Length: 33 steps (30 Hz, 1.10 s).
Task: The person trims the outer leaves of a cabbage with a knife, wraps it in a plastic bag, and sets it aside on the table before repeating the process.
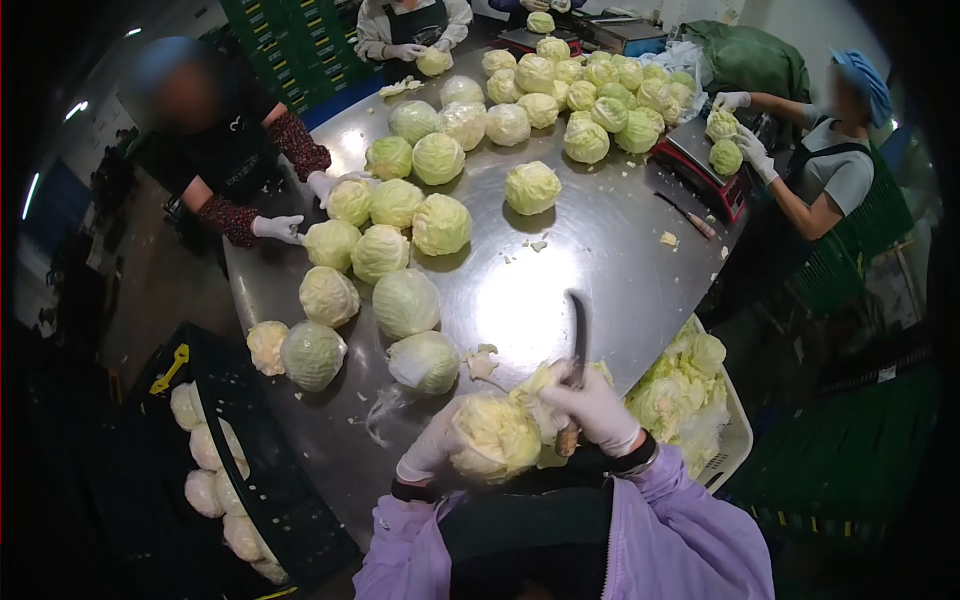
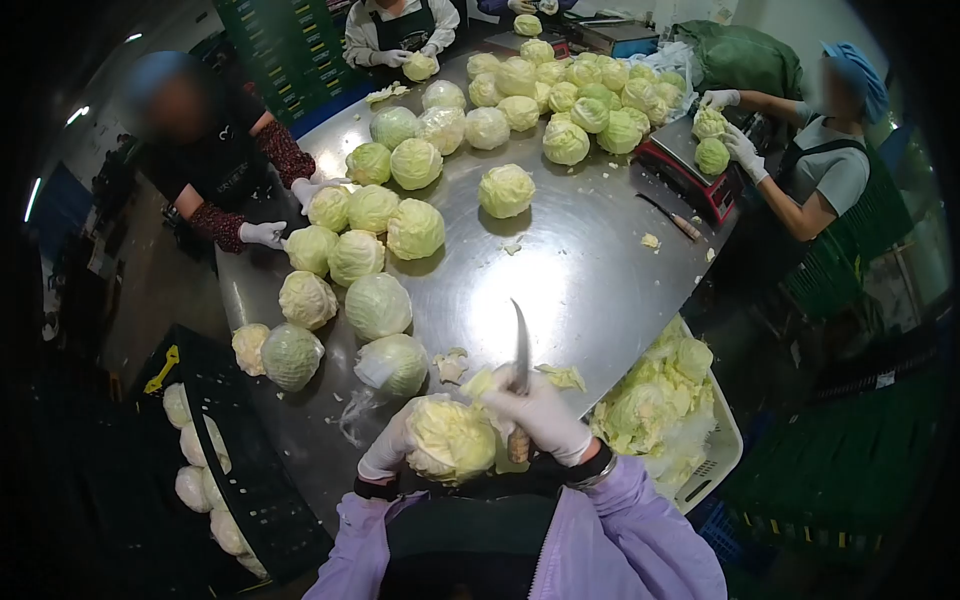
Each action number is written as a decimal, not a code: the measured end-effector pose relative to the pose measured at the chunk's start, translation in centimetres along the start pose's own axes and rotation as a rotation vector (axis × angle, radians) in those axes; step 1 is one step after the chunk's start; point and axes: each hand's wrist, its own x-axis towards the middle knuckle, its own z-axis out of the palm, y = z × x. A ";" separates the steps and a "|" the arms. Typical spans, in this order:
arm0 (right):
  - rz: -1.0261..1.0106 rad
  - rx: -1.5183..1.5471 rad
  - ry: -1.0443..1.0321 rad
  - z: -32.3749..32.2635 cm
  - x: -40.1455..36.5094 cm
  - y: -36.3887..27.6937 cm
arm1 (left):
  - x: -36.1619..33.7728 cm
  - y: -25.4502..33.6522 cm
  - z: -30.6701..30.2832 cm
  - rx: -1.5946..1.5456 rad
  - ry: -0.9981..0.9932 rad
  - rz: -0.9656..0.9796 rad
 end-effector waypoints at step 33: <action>0.283 -0.536 0.372 -13.1 -6.5 11.9 | 3.1 -8.4 -5.3 -0.324 0.058 0.074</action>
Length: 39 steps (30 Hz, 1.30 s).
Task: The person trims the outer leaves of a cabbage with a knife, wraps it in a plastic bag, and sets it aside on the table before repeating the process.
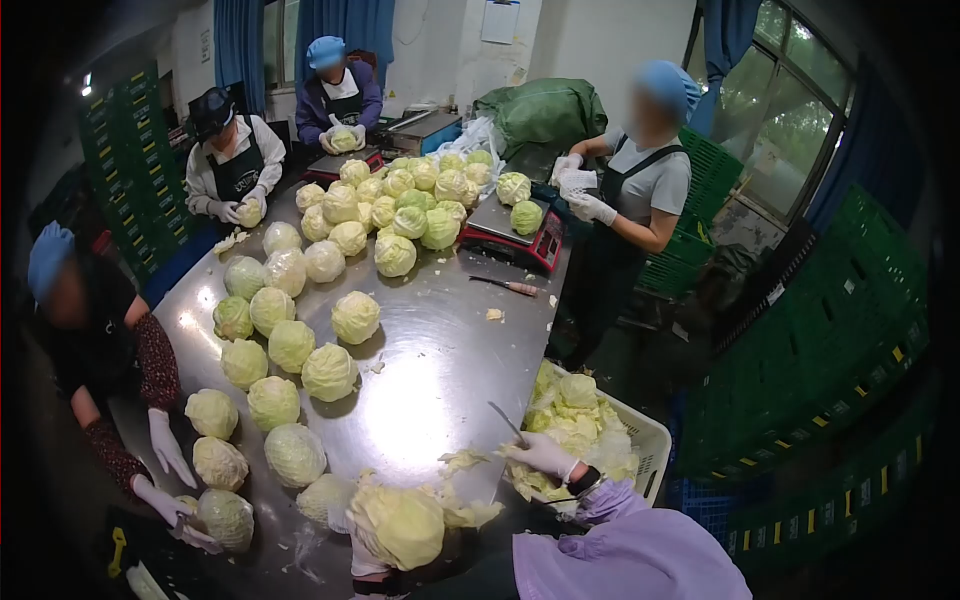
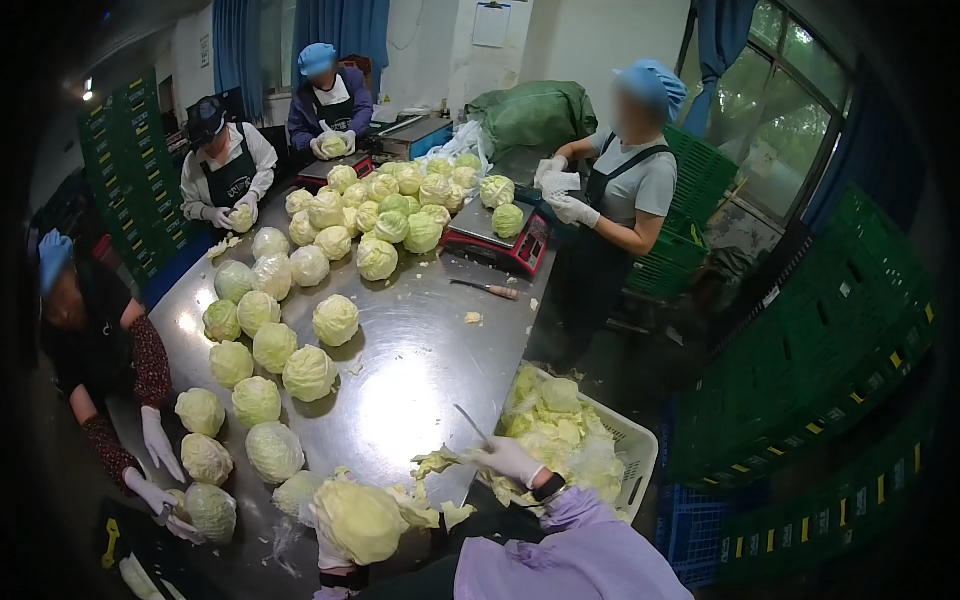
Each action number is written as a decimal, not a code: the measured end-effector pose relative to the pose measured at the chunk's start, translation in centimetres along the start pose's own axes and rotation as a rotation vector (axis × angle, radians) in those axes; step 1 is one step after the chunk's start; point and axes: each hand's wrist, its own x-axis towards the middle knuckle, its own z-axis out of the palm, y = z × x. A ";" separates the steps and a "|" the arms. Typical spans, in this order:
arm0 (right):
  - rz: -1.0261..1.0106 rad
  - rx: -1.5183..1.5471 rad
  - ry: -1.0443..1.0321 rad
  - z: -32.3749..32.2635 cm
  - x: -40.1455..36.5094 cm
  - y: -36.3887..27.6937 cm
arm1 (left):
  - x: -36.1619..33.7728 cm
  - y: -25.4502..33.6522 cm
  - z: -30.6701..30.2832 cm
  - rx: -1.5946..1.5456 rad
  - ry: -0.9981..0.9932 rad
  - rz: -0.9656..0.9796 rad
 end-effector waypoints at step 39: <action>-0.224 -0.314 -0.447 6.6 2.1 -3.8 | 4.8 -0.9 1.3 1.827 0.483 0.447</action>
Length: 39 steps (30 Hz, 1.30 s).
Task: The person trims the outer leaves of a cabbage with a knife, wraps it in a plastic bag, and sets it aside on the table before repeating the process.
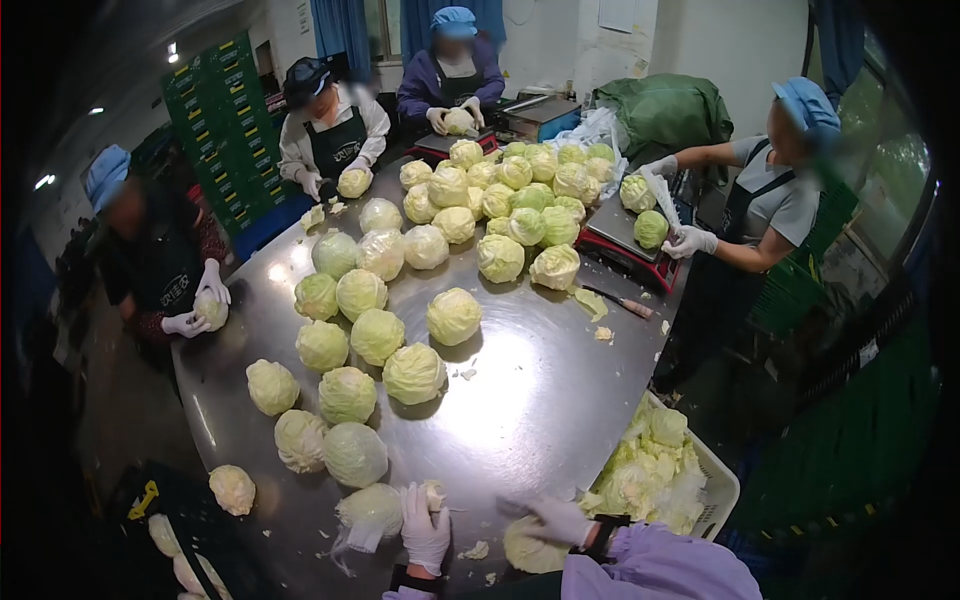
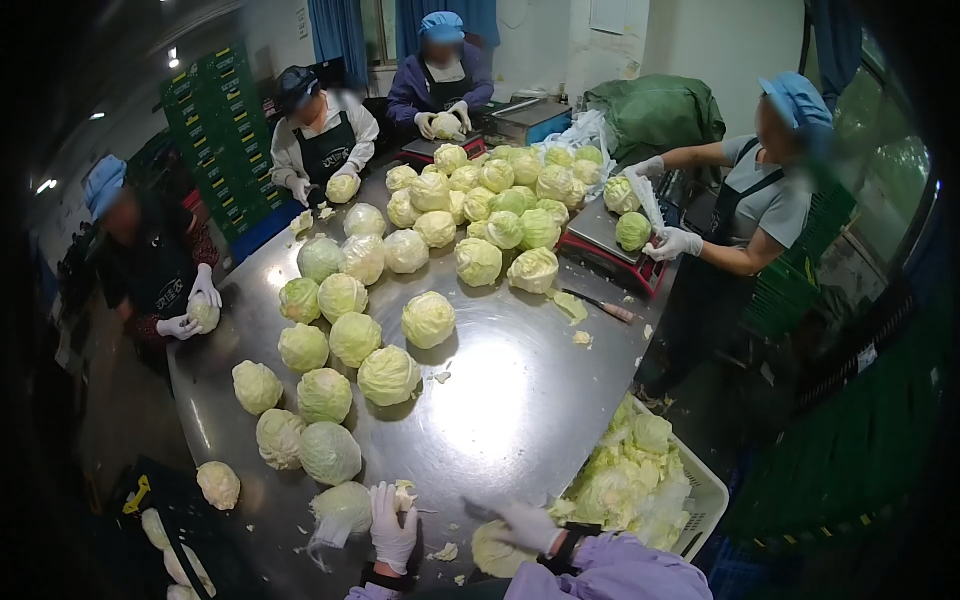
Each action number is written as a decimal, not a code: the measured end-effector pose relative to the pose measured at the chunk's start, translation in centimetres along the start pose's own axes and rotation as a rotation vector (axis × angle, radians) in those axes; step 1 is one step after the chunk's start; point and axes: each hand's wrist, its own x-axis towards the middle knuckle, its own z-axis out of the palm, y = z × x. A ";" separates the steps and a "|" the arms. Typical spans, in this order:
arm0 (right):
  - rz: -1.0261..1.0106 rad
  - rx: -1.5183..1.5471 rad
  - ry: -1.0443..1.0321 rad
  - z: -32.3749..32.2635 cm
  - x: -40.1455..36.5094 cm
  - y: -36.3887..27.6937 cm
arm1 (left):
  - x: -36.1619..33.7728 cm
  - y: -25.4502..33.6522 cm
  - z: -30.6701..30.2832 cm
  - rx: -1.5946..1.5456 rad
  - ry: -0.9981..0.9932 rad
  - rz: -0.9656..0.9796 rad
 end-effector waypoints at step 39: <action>-0.082 1.341 0.525 -12.4 25.1 0.9 | 4.7 0.4 -0.1 -0.889 -0.359 -0.404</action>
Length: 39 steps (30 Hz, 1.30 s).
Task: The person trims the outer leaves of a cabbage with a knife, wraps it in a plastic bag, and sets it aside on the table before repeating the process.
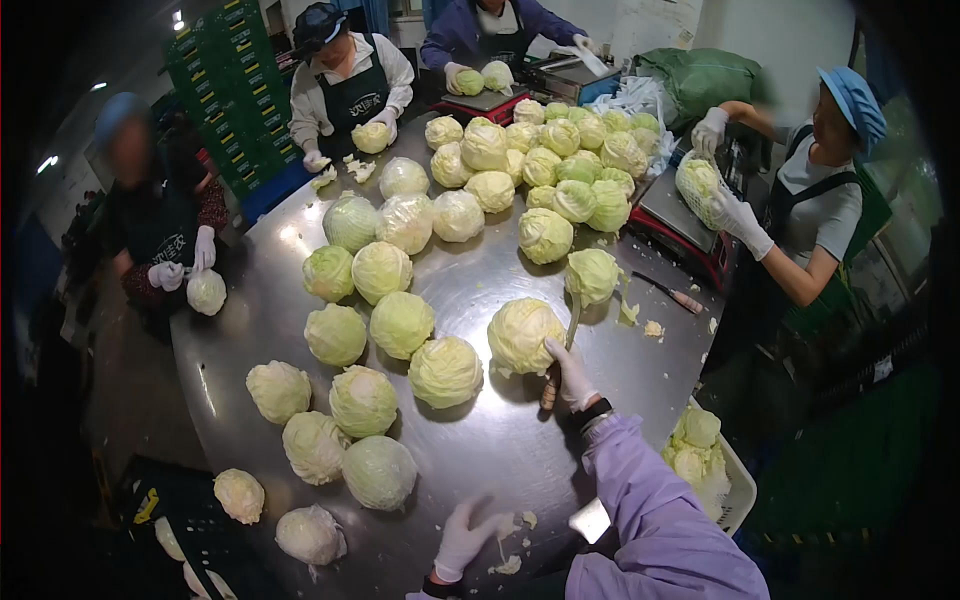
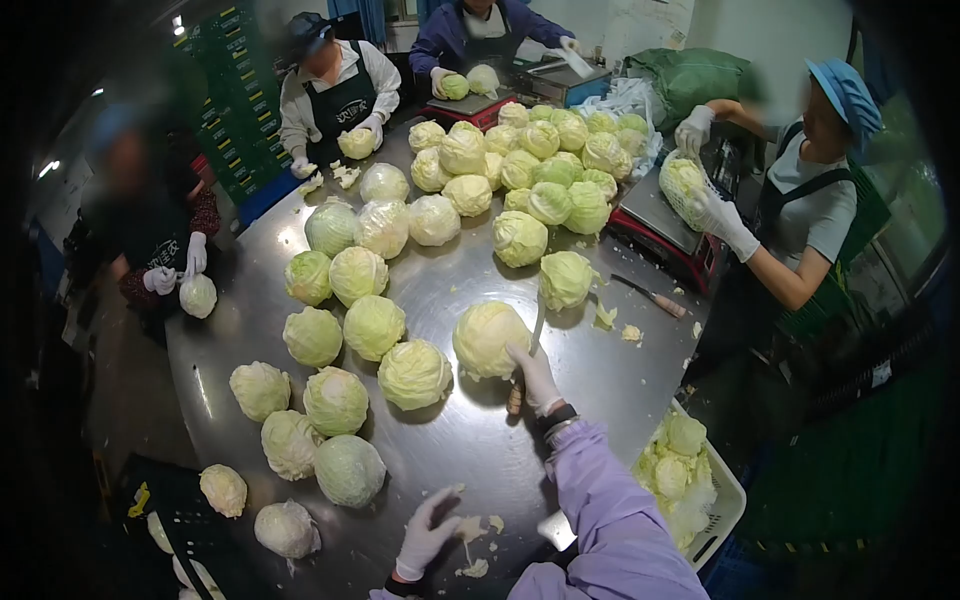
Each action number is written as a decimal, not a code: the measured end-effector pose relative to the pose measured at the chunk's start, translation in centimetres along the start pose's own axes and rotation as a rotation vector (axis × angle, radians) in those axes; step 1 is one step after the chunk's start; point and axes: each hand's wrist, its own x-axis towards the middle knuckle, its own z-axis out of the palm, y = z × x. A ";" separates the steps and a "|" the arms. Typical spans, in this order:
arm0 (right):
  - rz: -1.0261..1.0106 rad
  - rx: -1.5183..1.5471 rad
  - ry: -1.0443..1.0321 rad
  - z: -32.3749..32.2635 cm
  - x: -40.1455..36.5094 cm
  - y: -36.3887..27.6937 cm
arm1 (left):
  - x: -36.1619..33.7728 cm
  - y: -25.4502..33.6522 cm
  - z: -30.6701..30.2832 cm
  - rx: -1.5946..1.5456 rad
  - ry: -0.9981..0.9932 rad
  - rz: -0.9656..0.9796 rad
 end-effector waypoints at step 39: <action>0.243 0.037 -0.481 1.1 -30.3 -0.1 | -8.8 3.2 1.4 -0.252 -0.099 0.167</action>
